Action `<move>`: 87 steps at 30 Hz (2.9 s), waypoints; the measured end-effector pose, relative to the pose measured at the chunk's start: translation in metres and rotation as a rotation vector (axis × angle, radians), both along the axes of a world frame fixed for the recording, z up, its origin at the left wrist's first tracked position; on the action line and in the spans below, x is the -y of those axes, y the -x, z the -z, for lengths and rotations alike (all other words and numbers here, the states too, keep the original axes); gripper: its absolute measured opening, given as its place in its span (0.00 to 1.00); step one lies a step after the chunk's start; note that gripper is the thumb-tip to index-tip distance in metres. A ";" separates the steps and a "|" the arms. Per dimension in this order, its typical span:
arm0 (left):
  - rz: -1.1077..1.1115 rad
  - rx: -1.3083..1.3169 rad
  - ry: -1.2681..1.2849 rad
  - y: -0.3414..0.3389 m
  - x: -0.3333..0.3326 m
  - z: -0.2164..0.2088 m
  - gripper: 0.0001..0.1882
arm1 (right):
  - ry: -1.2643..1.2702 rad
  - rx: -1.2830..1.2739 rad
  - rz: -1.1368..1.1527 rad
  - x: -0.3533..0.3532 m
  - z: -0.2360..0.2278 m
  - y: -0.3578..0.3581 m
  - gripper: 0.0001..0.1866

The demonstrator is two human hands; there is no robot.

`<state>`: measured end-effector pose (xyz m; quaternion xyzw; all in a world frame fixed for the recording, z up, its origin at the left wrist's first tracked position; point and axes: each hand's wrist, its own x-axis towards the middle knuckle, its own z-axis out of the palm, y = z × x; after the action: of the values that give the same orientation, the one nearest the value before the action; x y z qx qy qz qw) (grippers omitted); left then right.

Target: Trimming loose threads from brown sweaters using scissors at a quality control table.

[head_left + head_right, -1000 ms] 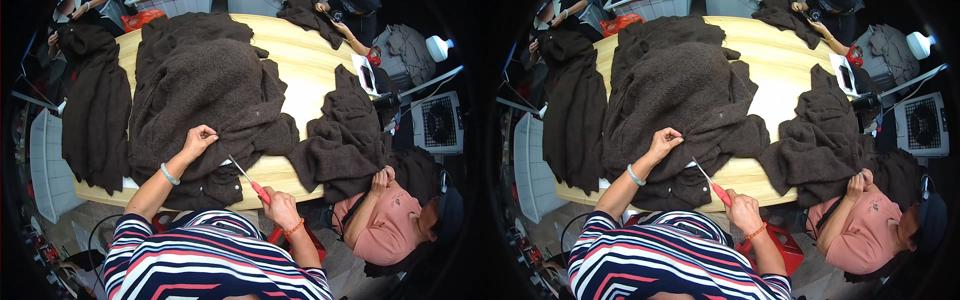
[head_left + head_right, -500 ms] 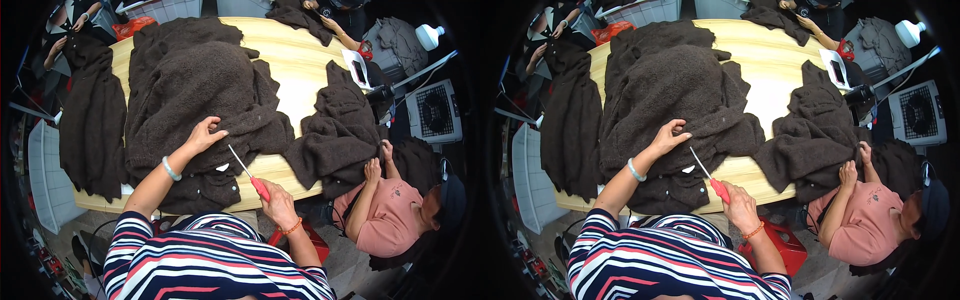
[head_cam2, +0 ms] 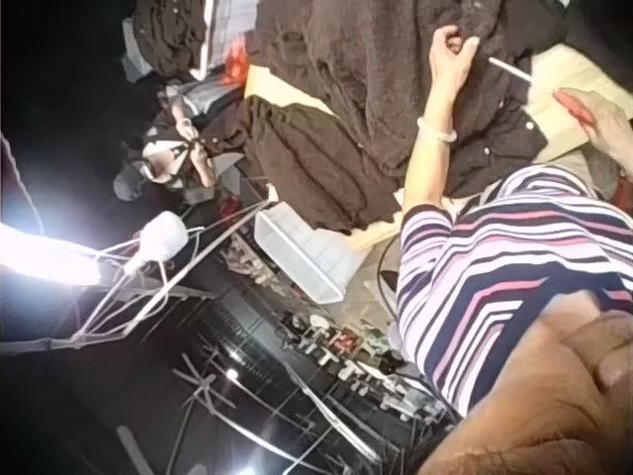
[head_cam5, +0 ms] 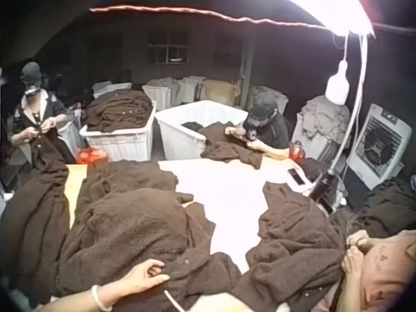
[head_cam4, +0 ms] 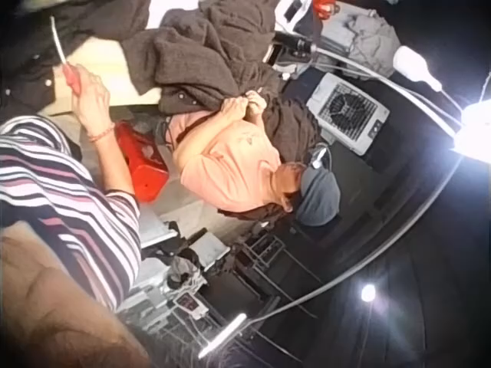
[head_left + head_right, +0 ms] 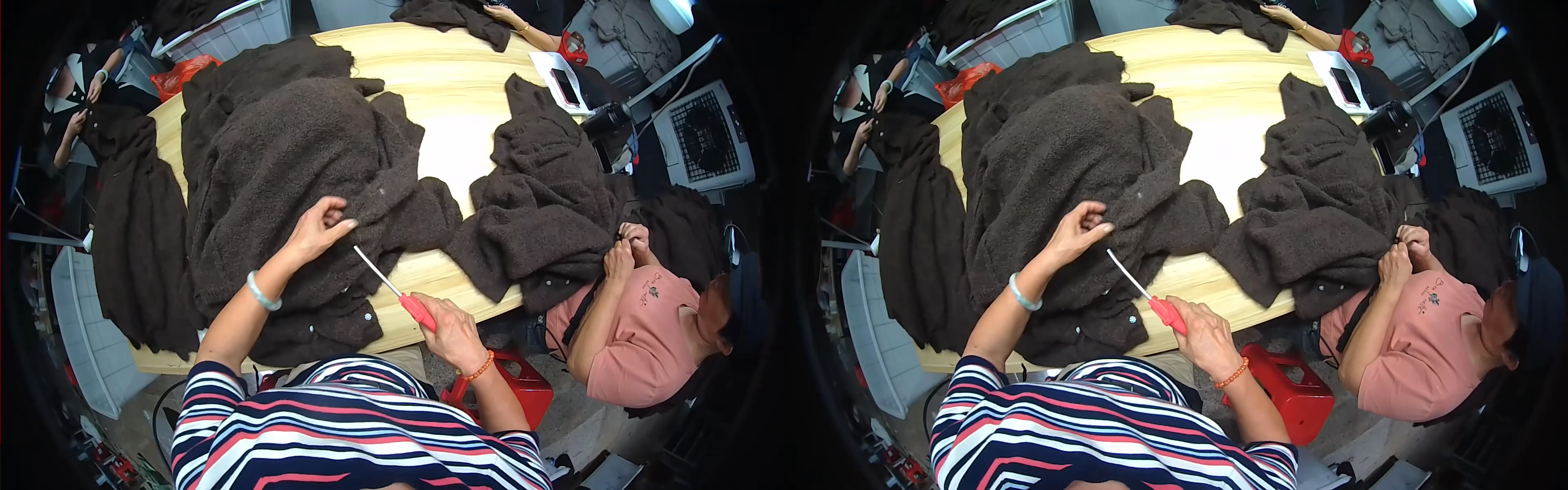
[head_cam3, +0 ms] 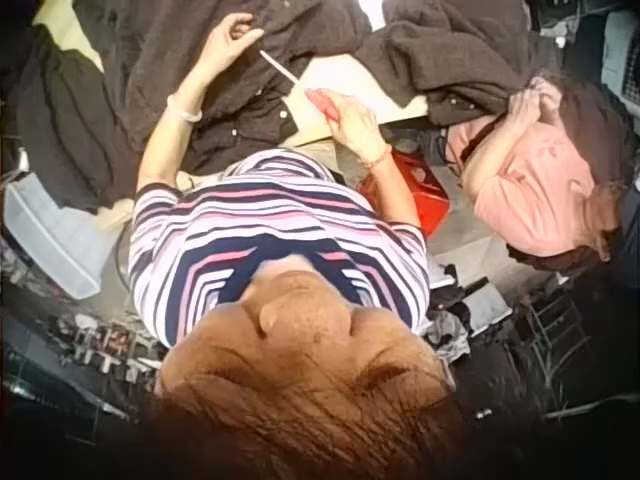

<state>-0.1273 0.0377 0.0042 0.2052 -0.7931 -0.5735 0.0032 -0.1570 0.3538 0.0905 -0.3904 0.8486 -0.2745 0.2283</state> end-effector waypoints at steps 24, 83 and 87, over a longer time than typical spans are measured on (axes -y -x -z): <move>-0.113 0.012 -0.160 0.051 -0.019 0.050 0.13 | -0.221 0.099 0.017 0.002 -0.012 0.070 0.11; -0.089 -0.175 -0.018 0.051 -0.042 0.046 0.14 | -0.182 -0.008 0.125 -0.007 -0.007 0.040 0.14; -0.071 -0.152 -0.005 0.046 -0.037 0.047 0.12 | -0.235 0.024 0.125 -0.005 -0.016 0.041 0.15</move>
<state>-0.1730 0.0749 -0.0432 0.1892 -0.7814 -0.5888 0.0833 -0.1976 0.3587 0.1066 -0.3041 0.8948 -0.1915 0.2649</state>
